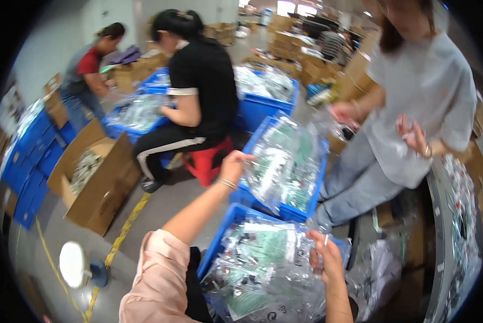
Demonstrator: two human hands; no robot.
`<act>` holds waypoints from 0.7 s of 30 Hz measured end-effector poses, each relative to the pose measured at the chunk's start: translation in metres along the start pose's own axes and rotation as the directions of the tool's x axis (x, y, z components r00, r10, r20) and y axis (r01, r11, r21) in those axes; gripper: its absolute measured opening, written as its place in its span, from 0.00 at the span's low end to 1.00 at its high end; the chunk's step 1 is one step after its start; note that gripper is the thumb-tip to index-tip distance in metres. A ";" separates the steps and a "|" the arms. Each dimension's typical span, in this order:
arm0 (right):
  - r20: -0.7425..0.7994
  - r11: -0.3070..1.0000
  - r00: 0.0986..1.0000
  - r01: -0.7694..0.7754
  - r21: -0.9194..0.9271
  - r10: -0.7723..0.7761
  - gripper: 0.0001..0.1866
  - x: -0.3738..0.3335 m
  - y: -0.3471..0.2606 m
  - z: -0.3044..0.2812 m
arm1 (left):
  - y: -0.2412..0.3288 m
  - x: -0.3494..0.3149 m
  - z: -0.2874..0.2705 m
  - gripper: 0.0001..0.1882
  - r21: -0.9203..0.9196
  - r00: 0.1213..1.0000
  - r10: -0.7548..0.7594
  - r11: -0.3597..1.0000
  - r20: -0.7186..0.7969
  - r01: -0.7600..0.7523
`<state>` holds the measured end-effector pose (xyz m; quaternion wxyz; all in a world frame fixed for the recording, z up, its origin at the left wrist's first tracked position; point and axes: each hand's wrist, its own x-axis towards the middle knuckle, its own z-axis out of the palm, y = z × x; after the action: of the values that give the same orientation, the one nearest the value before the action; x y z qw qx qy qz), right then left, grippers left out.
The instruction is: Sorting and packing packaged components into plastic crates and cardboard boxes in a warehouse environment.
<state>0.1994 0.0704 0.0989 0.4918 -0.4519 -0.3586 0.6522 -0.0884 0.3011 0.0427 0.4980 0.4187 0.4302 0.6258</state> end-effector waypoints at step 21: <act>-0.201 0.911 0.900 -0.336 0.240 0.386 0.10 -0.108 0.173 0.019 | -0.051 -0.294 -0.050 0.08 0.262 0.940 -0.033 0.963 0.340 -0.060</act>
<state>0.1379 -0.0789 -0.0271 0.4449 -0.5359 -0.1375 0.7042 -0.0773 0.0127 -0.0485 0.4993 0.5871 0.4153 0.4832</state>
